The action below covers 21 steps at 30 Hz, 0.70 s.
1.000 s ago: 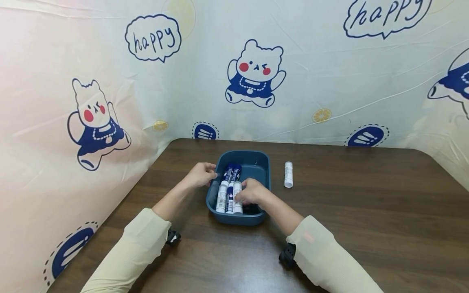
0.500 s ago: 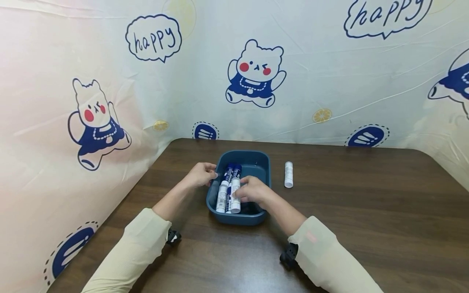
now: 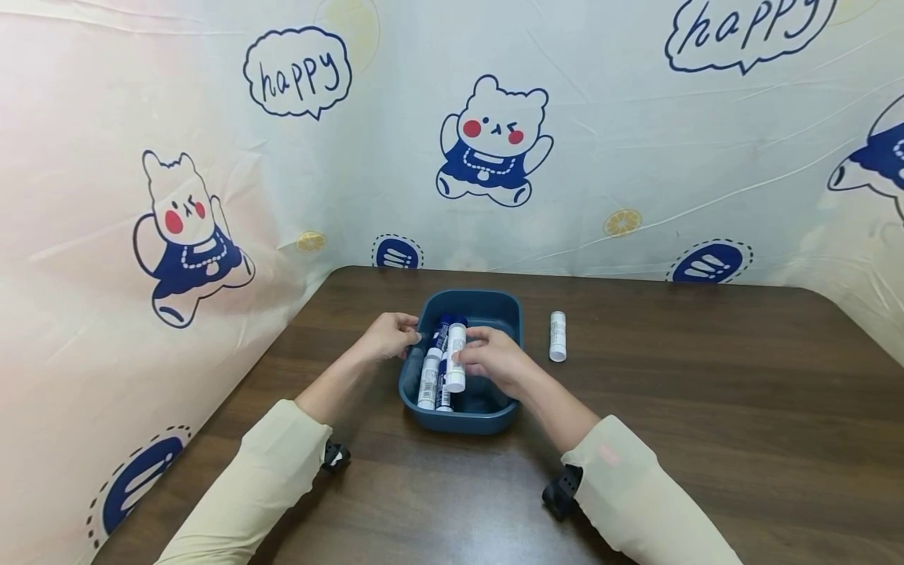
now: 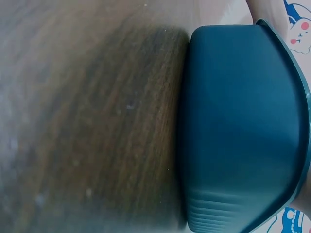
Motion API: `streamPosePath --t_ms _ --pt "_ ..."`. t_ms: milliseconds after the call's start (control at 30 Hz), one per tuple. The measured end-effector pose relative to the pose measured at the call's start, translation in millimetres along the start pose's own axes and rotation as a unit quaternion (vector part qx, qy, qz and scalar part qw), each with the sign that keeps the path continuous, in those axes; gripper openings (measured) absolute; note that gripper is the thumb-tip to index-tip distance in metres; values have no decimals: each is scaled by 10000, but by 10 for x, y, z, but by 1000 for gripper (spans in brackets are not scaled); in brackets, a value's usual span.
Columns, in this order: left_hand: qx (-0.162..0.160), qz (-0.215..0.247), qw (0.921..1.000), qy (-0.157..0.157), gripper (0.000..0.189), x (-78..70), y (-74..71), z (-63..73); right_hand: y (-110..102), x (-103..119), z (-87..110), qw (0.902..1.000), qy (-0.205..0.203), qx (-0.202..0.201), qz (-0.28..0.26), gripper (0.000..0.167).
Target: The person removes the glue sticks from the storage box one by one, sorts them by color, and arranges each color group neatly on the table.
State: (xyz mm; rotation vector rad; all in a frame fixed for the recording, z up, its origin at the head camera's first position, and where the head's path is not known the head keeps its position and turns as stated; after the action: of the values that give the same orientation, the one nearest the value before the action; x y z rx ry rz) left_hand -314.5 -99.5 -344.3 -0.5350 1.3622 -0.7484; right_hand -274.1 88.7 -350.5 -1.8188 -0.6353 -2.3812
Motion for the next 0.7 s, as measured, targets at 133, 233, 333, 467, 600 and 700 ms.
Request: streamPosePath --t_ms 133,233,333,467,600,700 --pt "-6 9 10000 7 40 0 -1 -6 -15 25 0 9997 -178 -15 -151 64" --pt "-20 9 10000 20 39 -3 -3 -8 -33 53 10 9992 -328 -71 -214 66" --pt "-30 -6 10000 14 39 -6 -1 -4 -56 76 16 9985 -438 -137 -313 65" --pt "-38 -40 10000 -8 39 -9 3 2 -98 107 17 9975 -538 -215 -405 64" --pt "-44 -63 10000 -2 39 -10 2 5 -159 156 23 9965 -636 -318 -437 64" --pt "-45 -63 10000 5 40 -8 1 5 -216 199 32 9959 -714 -368 -424 64"
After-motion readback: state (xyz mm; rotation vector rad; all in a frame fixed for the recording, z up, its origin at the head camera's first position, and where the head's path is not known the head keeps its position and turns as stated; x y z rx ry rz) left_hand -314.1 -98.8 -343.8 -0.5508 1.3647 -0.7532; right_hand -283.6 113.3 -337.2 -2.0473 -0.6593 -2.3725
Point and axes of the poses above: each hand's wrist, its own z-axis away from the middle knuckle, its own y-axis out of the palm, x = y × z, the point moved 3 cm from there along -z, towards the middle knuckle, and after that the axes turned 14 degrees about -z, right-handed, at the moved point
